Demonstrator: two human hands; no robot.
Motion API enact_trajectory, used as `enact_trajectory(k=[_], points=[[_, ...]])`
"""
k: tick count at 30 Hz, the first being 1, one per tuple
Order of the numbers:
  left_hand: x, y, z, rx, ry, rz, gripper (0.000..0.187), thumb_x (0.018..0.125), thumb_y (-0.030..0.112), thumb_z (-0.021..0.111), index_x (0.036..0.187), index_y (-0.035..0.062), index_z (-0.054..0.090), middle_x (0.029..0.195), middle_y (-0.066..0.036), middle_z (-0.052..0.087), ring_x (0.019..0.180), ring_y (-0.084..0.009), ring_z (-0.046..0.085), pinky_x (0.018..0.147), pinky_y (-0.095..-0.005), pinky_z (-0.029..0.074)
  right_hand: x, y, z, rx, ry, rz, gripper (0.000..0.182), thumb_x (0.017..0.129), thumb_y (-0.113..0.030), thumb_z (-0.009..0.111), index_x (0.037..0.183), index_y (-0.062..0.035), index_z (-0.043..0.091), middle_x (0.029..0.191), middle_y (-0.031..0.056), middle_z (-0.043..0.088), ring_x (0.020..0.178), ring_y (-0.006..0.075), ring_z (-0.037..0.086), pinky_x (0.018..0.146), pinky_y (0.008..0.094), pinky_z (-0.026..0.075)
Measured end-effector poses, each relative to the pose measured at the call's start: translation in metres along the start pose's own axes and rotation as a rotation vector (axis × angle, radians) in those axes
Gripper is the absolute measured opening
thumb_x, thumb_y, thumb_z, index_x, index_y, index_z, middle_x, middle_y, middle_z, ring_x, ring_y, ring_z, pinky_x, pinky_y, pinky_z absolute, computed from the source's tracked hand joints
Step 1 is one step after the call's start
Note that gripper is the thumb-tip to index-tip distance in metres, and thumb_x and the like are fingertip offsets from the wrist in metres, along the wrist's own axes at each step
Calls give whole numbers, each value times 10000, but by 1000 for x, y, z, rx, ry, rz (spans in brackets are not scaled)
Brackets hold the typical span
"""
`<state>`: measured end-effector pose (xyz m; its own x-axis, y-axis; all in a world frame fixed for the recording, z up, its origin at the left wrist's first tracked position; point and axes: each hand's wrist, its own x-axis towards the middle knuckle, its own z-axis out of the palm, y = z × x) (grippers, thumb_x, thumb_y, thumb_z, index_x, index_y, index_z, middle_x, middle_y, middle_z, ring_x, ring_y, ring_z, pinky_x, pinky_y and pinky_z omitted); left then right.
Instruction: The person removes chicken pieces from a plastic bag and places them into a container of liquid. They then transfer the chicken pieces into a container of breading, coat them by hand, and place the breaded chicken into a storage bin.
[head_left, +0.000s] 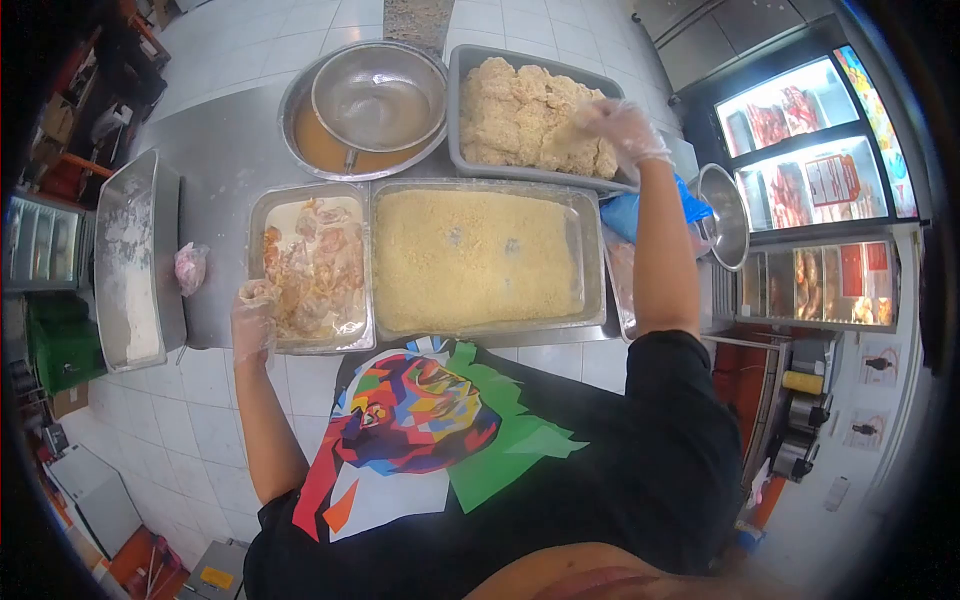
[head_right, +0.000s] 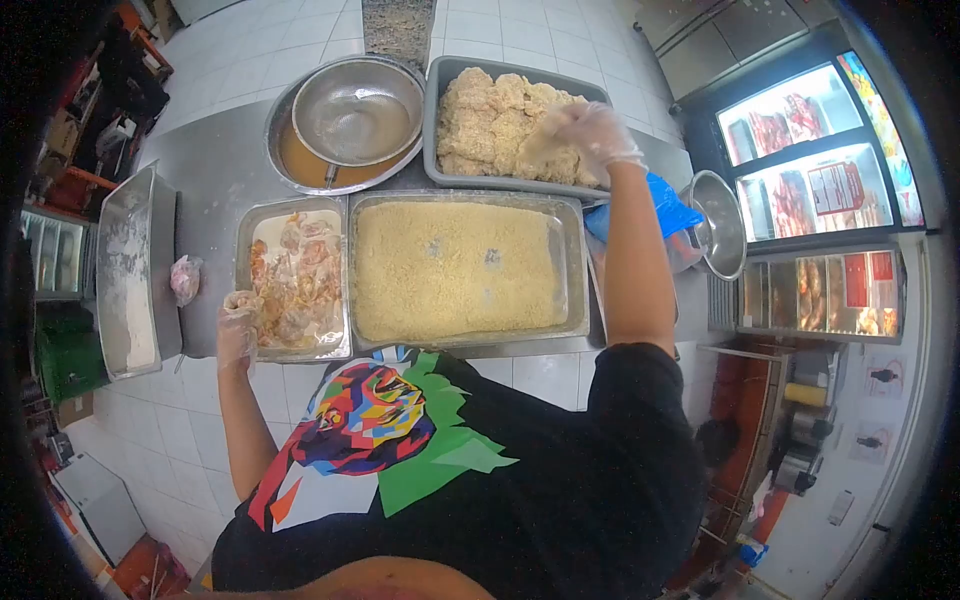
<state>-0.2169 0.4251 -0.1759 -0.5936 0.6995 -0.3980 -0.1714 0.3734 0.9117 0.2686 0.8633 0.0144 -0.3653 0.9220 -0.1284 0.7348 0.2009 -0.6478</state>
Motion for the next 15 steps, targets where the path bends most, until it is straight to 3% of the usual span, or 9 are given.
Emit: enact_trajectory(k=[2, 5, 8, 11, 12, 15], points=[[-13, 28, 13, 26, 51, -33, 279, 884, 44, 629, 1161, 39, 667, 1000, -17, 661, 824, -116, 611, 726, -264, 498, 26, 17, -9, 51, 175, -87, 400, 898, -289, 746, 1211, -40, 748, 1083, 149, 779, 1024, 226, 734, 905, 376, 561], [-21, 38, 26, 19, 108, 61, 292, 905, 56, 631, 1194, 31, 664, 1011, -23, 662, 846, -111, 606, 745, -267, 500, 50, 31, -6, -383, 341, -128, 381, 929, -366, 702, 1153, -63, 760, 1086, 176, 766, 1052, 303, 725, 896, 411, 561], [-27, 45, 43, 100, 145, 157, 290, 915, 60, 643, 1202, 17, 662, 1029, -36, 662, 898, -121, 615, 790, -273, 511, 108, 135, 39, -896, 180, -162, 519, 958, -503, 623, 1229, -74, 732, 1127, 178, 751, 1080, 344, 706, 957, 445, 546], [-38, 70, 71, 114, 74, 196, 318, 893, 60, 676, 1209, 23, 667, 1063, -44, 671, 951, -142, 625, 854, -289, 515, 63, 117, 66, -619, 336, -63, 492, 969, -482, 610, 1262, -97, 702, 1181, 171, 735, 1129, 337, 688, 958, 466, 542], [-39, 72, 79, 158, 67, 215, 328, 888, 64, 683, 1213, 23, 668, 1074, -48, 676, 972, -151, 627, 873, -296, 513, 53, 104, 66, -596, 290, 5, 479, 960, -463, 625, 1278, -109, 684, 1209, 178, 722, 1158, 340, 673, 982, 461, 531], [-43, 77, 106, 307, 28, 247, 352, 877, 77, 702, 1223, 23, 671, 1112, -59, 688, 1026, -176, 631, 922, -315, 506, 42, 88, 62, -560, 428, -1, 417, 953, -411, 637, 1227, -102, 694, 1174, 184, 728, 1149, 354, 675, 995, 463, 526]])
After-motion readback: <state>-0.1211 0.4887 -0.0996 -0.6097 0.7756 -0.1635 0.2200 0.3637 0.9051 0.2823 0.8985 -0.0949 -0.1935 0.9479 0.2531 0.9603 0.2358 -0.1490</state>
